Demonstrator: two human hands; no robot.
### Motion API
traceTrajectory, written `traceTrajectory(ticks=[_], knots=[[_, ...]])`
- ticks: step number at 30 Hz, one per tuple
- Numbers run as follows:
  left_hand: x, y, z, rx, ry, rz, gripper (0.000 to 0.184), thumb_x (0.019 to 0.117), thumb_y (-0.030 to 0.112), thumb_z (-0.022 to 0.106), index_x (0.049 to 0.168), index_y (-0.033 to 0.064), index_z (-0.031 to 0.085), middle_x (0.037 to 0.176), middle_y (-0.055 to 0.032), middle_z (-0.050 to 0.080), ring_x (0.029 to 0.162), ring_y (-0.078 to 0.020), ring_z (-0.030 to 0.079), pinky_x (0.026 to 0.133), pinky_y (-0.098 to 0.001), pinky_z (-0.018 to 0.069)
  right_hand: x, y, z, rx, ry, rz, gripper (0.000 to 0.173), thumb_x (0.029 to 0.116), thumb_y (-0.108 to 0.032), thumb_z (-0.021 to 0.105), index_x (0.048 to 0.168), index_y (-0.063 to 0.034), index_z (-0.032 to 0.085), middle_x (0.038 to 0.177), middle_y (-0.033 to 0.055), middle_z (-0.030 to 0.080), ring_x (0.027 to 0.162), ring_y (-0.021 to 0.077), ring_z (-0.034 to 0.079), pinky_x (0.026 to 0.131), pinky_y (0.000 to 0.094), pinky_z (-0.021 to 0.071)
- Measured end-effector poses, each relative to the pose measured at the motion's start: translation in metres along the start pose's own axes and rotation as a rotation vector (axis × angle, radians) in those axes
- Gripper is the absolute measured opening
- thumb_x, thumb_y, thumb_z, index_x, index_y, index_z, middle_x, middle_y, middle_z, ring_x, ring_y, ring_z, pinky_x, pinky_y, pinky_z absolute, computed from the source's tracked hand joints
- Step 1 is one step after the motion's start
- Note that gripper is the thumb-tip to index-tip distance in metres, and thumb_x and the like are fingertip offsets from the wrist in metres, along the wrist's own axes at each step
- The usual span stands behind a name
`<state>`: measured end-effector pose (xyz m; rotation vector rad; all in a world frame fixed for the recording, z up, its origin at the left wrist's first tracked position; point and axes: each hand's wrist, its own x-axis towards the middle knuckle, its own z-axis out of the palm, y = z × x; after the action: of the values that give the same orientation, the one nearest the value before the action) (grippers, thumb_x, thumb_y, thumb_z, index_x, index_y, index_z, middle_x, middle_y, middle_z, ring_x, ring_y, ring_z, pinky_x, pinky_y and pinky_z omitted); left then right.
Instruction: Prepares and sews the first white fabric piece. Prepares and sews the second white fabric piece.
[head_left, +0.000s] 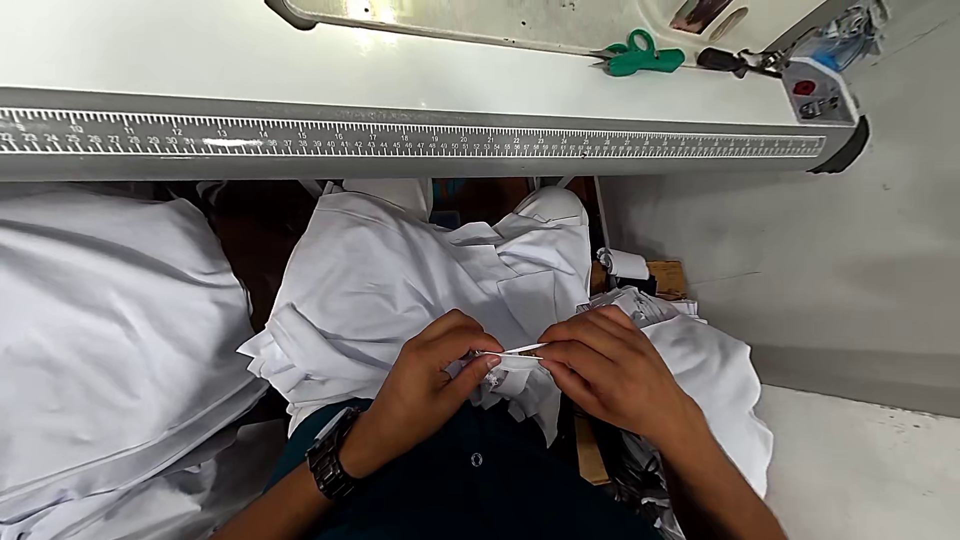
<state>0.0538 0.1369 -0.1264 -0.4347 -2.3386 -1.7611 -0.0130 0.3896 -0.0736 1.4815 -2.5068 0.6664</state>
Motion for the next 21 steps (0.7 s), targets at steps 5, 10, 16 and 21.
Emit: traceTrajectory(ticks=[5, 10, 16, 21], knots=[[0.005, 0.009, -0.007, 0.0, 0.02, 0.148, 0.012, 0.1003, 0.014, 0.063, 0.101, 0.0076, 0.074, 0.11, -0.0004, 0.069, 0.104, -0.0088, 0.067, 0.089, -0.0246, 0.0593, 0.002, -0.002, -0.002, 0.132, 0.184, -0.043, 0.011, 0.0922, -0.014, 0.07, 0.083, -0.0074, 0.069, 0.095, 0.0049, 0.074, 0.087, 0.0129, 0.069, 0.08, 0.0273, 0.0562], [0.004, 0.018, -0.008, -0.053, 0.101, 0.214, 0.011, 0.1029, 0.013, 0.06, 0.105, 0.0087, 0.07, 0.106, 0.0, 0.066, 0.095, -0.0053, 0.065, 0.079, -0.0191, 0.0569, 0.015, -0.013, -0.016, 0.183, 0.233, -0.076, 0.023, 0.0915, -0.01, 0.073, 0.074, -0.0062, 0.06, 0.087, 0.0064, 0.07, 0.079, 0.0109, 0.067, 0.067, 0.0211, 0.0559], [-0.004, 0.032, -0.028, 0.044, 0.31, 0.288, 0.012, 0.1065, 0.018, 0.054, 0.11, 0.0137, 0.064, 0.108, 0.0029, 0.064, 0.099, -0.0038, 0.062, 0.084, -0.0187, 0.0531, 0.057, -0.04, -0.038, 0.257, 0.143, -0.143, 0.007, 0.0974, -0.011, 0.068, 0.092, -0.007, 0.065, 0.092, 0.0045, 0.069, 0.083, 0.0084, 0.067, 0.07, 0.0193, 0.0559], [0.014, 0.082, -0.153, 0.731, 0.567, 0.381, 0.012, 0.1069, 0.018, 0.048, 0.112, 0.0177, 0.059, 0.115, 0.0052, 0.063, 0.11, -0.0037, 0.06, 0.096, -0.022, 0.048, 0.176, -0.089, -0.027, 0.318, 0.327, -0.314, 0.013, 0.1008, -0.009, 0.061, 0.108, -0.0093, 0.071, 0.09, 0.0091, 0.065, 0.078, 0.0158, 0.064, 0.064, 0.0259, 0.0548]])
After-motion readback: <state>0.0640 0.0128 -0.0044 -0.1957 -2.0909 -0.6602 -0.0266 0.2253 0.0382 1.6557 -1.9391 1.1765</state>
